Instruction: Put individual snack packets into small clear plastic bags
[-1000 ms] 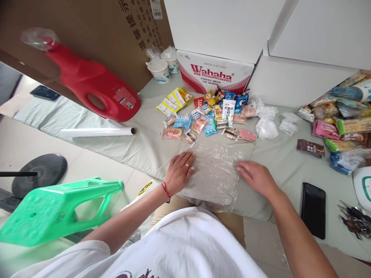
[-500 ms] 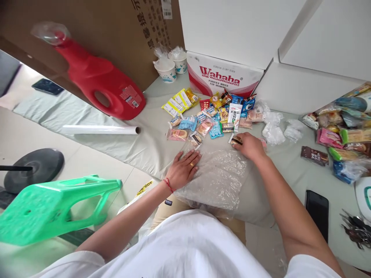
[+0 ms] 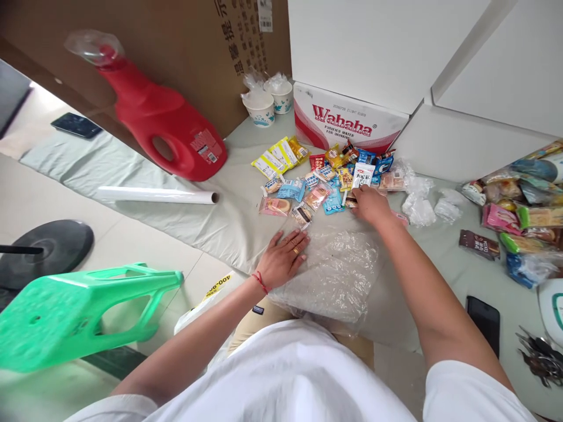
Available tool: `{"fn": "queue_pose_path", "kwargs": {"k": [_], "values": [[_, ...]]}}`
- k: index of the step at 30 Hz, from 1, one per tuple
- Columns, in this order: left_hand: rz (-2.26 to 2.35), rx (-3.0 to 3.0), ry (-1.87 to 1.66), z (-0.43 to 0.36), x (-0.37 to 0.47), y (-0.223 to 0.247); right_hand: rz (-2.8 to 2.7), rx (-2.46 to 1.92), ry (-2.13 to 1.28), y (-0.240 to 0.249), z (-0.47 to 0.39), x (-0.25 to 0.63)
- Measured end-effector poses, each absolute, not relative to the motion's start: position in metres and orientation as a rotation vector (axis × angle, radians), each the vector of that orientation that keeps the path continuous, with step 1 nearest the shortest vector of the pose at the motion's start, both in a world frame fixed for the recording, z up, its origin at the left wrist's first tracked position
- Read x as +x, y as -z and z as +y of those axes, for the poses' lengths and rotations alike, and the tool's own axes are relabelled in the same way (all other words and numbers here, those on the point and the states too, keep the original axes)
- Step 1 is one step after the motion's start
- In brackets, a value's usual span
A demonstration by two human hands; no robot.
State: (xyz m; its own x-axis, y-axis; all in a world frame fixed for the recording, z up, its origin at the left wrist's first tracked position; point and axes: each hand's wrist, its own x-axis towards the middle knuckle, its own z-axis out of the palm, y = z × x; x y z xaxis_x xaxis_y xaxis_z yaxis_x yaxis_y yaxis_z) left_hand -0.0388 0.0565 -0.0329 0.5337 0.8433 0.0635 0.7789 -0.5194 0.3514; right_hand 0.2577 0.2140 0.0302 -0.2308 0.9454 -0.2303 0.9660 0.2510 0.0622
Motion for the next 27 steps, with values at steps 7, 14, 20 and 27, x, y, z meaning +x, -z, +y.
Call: {"fn": "queue_pose_path", "kwargs": {"k": [7, 14, 20, 27], "values": [[1.382, 2.513, -0.321, 0.057, -0.037, 0.033, 2.176, 1.903, 0.196, -0.029, 0.197, 0.271], [1.399, 2.523, -0.336, 0.056, -0.034, 0.038, 2.412, 2.107, 0.338, -0.080, 0.145, 0.258], [1.402, 2.516, -0.359, 0.056, -0.034, 0.036, 2.538, 1.632, 0.633, -0.069, 0.066, 0.193], [1.429, 2.486, -0.379, 0.054, -0.032, 0.034, 2.560, 1.735, 0.534, -0.010, 0.038, 0.187]]}}
